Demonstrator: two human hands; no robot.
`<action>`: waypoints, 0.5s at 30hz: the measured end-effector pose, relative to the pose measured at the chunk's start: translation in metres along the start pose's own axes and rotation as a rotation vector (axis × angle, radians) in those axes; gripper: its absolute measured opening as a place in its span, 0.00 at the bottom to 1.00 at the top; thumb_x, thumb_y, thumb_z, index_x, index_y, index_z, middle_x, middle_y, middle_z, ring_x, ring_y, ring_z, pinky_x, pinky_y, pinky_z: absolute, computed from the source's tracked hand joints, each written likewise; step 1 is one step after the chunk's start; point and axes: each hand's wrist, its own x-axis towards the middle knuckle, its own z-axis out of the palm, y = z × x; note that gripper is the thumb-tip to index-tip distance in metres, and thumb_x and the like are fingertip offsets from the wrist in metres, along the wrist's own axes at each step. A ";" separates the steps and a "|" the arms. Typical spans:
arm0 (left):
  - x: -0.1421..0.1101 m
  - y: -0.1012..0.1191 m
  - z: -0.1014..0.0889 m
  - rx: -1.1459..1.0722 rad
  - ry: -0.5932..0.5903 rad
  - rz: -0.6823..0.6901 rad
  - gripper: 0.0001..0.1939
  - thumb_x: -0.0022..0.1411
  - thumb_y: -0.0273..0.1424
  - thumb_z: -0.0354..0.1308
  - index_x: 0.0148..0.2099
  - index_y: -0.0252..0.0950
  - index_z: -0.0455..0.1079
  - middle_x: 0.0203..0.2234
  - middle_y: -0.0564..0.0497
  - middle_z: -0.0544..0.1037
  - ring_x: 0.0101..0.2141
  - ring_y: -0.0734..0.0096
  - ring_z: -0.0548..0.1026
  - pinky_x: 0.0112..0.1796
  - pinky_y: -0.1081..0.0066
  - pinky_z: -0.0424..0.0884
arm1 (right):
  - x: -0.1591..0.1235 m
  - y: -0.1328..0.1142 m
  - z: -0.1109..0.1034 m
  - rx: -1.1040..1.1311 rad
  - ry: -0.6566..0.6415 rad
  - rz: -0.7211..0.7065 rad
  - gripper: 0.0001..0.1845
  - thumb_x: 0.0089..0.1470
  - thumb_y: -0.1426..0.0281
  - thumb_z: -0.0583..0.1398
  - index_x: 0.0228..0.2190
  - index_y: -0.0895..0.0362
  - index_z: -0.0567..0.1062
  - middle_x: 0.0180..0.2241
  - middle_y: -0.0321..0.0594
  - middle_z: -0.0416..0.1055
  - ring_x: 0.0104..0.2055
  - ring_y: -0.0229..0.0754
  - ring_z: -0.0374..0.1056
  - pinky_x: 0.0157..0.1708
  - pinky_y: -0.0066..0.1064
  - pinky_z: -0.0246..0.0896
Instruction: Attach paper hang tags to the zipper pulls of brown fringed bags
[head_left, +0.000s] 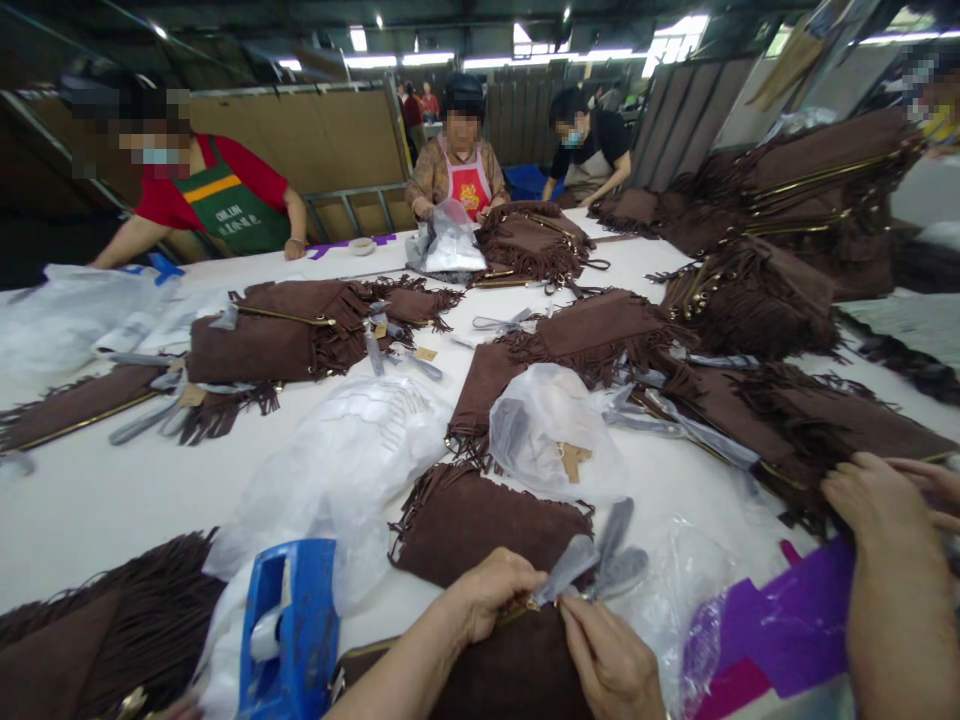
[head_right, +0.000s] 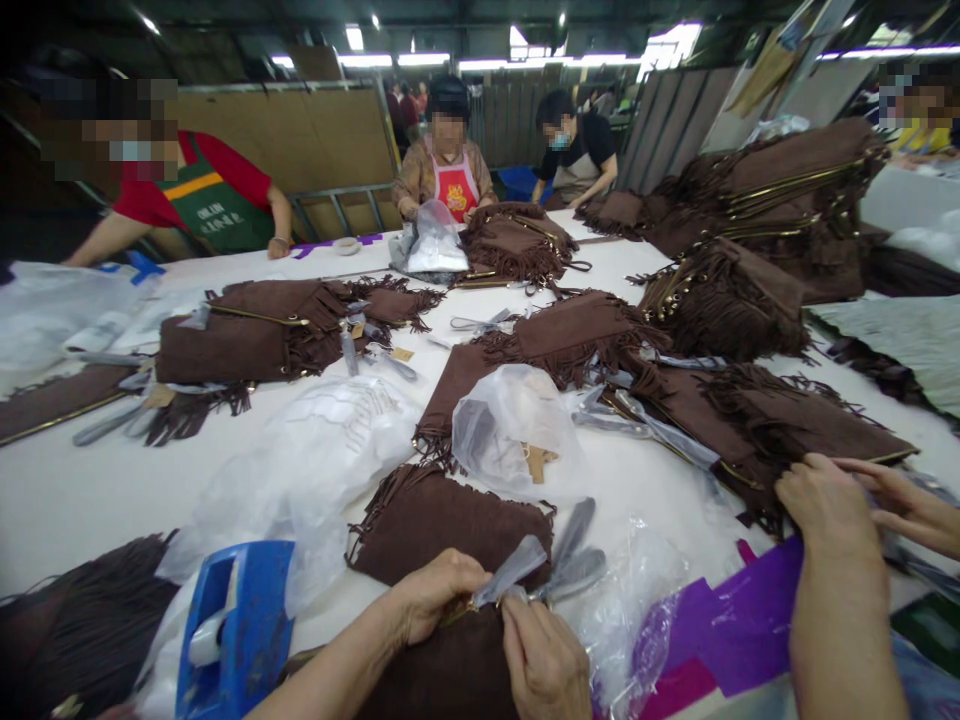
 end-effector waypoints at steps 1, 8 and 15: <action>0.000 0.001 0.001 0.012 -0.022 -0.005 0.14 0.29 0.35 0.63 0.13 0.34 0.60 0.08 0.59 0.59 0.15 0.81 0.54 0.21 0.74 0.47 | -0.001 0.000 0.000 -0.004 0.006 -0.004 0.09 0.55 0.76 0.52 0.38 0.59 0.70 0.24 0.39 0.71 0.25 0.37 0.68 0.27 0.27 0.64; 0.002 0.003 0.008 0.073 -0.068 0.013 0.13 0.28 0.35 0.62 0.16 0.33 0.64 0.10 0.57 0.65 0.15 0.79 0.58 0.20 0.74 0.50 | 0.001 -0.006 -0.005 0.043 0.058 0.003 0.09 0.54 0.76 0.52 0.37 0.58 0.71 0.23 0.38 0.71 0.24 0.37 0.68 0.26 0.26 0.64; -0.001 -0.005 0.014 0.114 0.032 0.276 0.14 0.42 0.41 0.54 0.21 0.36 0.57 0.13 0.60 0.60 0.17 0.80 0.55 0.21 0.75 0.50 | 0.015 -0.010 -0.013 0.409 -0.116 0.377 0.11 0.55 0.68 0.52 0.35 0.55 0.73 0.24 0.37 0.71 0.28 0.38 0.69 0.28 0.24 0.64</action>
